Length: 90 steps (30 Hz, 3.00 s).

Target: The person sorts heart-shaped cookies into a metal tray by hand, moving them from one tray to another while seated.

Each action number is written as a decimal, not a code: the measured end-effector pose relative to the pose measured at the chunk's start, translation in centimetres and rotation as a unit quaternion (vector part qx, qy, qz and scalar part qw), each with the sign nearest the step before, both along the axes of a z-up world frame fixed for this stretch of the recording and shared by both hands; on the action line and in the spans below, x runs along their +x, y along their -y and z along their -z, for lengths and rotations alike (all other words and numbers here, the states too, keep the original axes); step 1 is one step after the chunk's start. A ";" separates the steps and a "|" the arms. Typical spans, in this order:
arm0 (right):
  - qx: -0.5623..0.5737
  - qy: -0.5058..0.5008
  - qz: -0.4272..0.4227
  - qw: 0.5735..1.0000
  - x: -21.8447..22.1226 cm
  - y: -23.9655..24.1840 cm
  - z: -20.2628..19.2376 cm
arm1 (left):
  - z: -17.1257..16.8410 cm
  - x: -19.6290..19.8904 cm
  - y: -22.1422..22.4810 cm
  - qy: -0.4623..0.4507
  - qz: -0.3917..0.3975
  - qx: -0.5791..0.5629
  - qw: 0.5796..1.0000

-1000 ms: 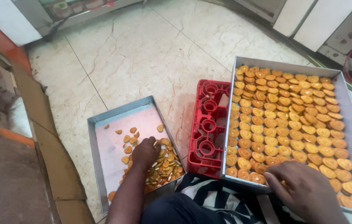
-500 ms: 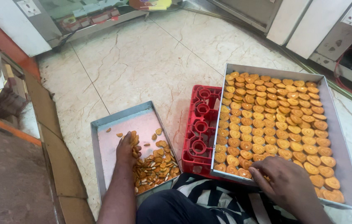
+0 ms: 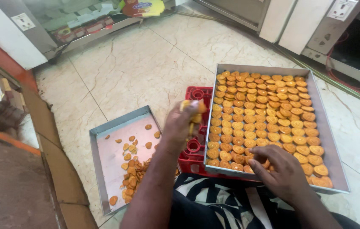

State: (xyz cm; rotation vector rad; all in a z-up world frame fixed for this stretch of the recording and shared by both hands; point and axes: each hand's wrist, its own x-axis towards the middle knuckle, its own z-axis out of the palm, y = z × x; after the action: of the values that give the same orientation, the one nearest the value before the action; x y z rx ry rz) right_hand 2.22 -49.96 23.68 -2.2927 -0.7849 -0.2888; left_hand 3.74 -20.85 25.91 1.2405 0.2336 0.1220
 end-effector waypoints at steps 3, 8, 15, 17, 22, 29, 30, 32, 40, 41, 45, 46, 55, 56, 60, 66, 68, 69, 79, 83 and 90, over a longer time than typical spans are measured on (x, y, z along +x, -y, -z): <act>0.144 -0.139 0.047 0.979 -0.4 1.9 0.6 | -1.3 0.5 7.7 0.059 0.118 -0.052 0.990; 0.353 -0.225 -0.044 0.907 0.1 5.8 0.5 | 0.0 0.4 14.3 0.053 0.181 -0.122 0.974; 0.126 -0.257 0.073 0.955 0.5 5.7 -1.6 | 2.0 -1.7 16.3 -0.009 0.246 -0.022 0.969; 0.122 -0.270 0.096 0.950 0.7 6.1 -2.1 | 2.3 -1.6 16.6 0.053 0.225 0.088 0.969; 0.292 -0.221 0.099 0.925 1.7 10.5 -1.8 | 2.2 -1.2 16.7 -0.061 0.188 0.154 0.968; 0.111 -0.254 0.181 0.944 2.4 15.3 -4.0 | 2.7 -0.5 15.5 -0.047 0.124 -0.096 0.987; 0.111 -0.254 0.182 0.943 2.4 14.7 -4.1 | 2.7 -0.5 15.5 -0.035 0.128 -0.098 0.986; 0.101 -0.398 0.203 0.889 2.5 13.4 -4.3 | 2.6 -0.6 15.5 -0.040 0.128 -0.092 0.987; -0.284 -0.146 0.097 0.943 4.2 10.6 -3.4 | 2.6 -0.5 15.6 -0.049 0.145 -0.094 0.984; -0.317 -0.143 0.099 0.932 4.1 10.4 -3.4 | 2.6 -0.5 15.6 -0.057 0.145 -0.092 0.984; -0.294 -0.209 0.111 0.926 3.8 9.5 -4.1 | 2.6 -0.4 15.7 -0.071 0.145 -0.086 0.983; -0.310 -0.242 0.118 0.912 3.8 9.3 -4.3 | 2.6 -0.5 15.7 -0.071 0.144 -0.086 0.983; -0.295 -0.172 0.049 0.939 4.1 9.9 -2.9 | 2.6 -0.5 15.7 -0.047 0.160 -0.096 0.981; -0.294 -0.145 0.038 0.944 4.1 10.0 -2.7 | 2.6 -0.6 15.7 -0.044 0.166 -0.099 0.980; -0.308 -0.137 0.037 0.941 4.1 10.0 -2.2 | 2.3 -0.6 15.7 -0.057 0.175 -0.090 0.979; -0.313 -0.114 0.045 0.942 3.6 9.7 -2.2 | 2.5 -0.6 15.6 -0.073 0.189 -0.105 0.974; -0.207 -0.026 0.062 0.976 2.8 9.2 -2.6 | 3.0 -0.5 15.6 -0.058 0.205 -0.097 0.972; -0.207 -0.026 0.061 0.976 2.3 8.8 -2.9 | 3.2 -0.5 15.6 -0.044 0.221 -0.089 0.970; 0.128 -0.021 0.062 0.990 -0.2 5.2 -1.2 | 2.7 -1.0 15.8 -0.042 0.304 0.063 0.950; 0.279 -0.133 -0.006 0.951 0.6 5.7 -0.2 | 2.6 -1.1 16.0 -0.005 0.313 0.074 0.947; 0.362 -0.173 -0.088 0.912 1.3 7.1 0.1 | 2.0 -1.2 15.9 -0.028 0.316 0.076 0.945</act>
State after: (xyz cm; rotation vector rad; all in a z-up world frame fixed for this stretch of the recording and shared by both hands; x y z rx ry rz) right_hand 3.56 -57.04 23.61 -1.5009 -0.5662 -0.0631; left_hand 2.58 -36.74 23.91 1.4188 -0.1361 -0.4592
